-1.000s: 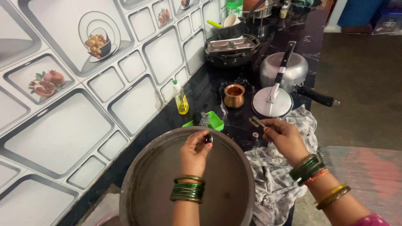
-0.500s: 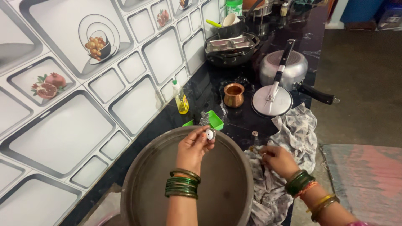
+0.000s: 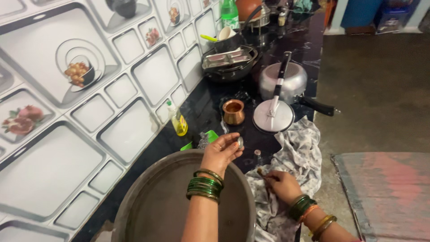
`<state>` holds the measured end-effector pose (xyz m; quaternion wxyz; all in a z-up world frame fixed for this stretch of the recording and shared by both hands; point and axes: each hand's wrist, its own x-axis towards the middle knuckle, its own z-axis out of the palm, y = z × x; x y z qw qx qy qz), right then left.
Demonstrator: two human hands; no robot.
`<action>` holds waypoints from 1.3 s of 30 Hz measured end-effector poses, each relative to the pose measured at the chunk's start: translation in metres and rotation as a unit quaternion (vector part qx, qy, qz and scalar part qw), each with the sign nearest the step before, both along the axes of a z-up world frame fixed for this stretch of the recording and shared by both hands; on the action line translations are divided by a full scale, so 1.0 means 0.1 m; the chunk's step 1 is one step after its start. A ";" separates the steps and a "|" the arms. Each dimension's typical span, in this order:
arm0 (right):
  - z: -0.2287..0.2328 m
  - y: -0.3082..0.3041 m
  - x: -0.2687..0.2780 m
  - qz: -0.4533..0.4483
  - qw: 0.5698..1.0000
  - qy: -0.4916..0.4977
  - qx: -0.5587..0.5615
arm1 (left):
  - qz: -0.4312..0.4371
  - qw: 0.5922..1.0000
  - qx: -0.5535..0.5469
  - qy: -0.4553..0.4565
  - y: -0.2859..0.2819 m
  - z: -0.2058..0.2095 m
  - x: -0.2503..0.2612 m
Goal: The person scrubs a small metal cooker component with a scrub pad over a large basin of water, repeatedly dipping and turning the part while working its surface, then continues scrubbing it at the counter.
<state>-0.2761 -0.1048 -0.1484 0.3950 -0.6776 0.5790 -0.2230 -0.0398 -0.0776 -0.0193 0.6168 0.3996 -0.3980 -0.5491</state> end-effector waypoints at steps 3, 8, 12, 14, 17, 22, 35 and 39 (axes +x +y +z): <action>0.05 0.05 0.03 0.003 1.000 -0.001 -0.025 | -0.023 0.999 0.037 0.007 -0.30 -0.18 -0.10; 0.05 0.07 0.03 -0.004 0.997 0.000 -0.077 | -0.052 0.994 0.092 -0.011 -0.80 -0.58 -0.18; 0.08 -0.01 0.04 0.022 0.997 0.028 -0.064 | -0.032 0.984 0.059 -0.162 -1.09 -0.85 -0.22; 0.11 -0.02 0.02 0.030 0.997 0.029 -0.062 | 0.009 0.952 0.001 -0.305 -1.12 -0.93 -0.24; 0.19 -0.05 0.03 0.035 0.998 0.025 -0.055 | 0.004 0.921 0.048 -0.386 -1.10 -0.92 -0.29; 0.31 -0.02 0.04 0.028 0.999 0.012 -0.035 | 0.021 0.815 0.020 -0.578 -1.05 -0.77 -0.36; 0.41 -0.06 0.04 0.019 1.000 0.009 -0.009 | -0.095 0.760 -0.003 -0.643 -1.13 -0.68 -0.42; 0.40 -0.05 0.04 0.029 0.999 0.009 -0.022 | -0.093 0.764 0.005 -0.639 -1.13 -0.74 -0.42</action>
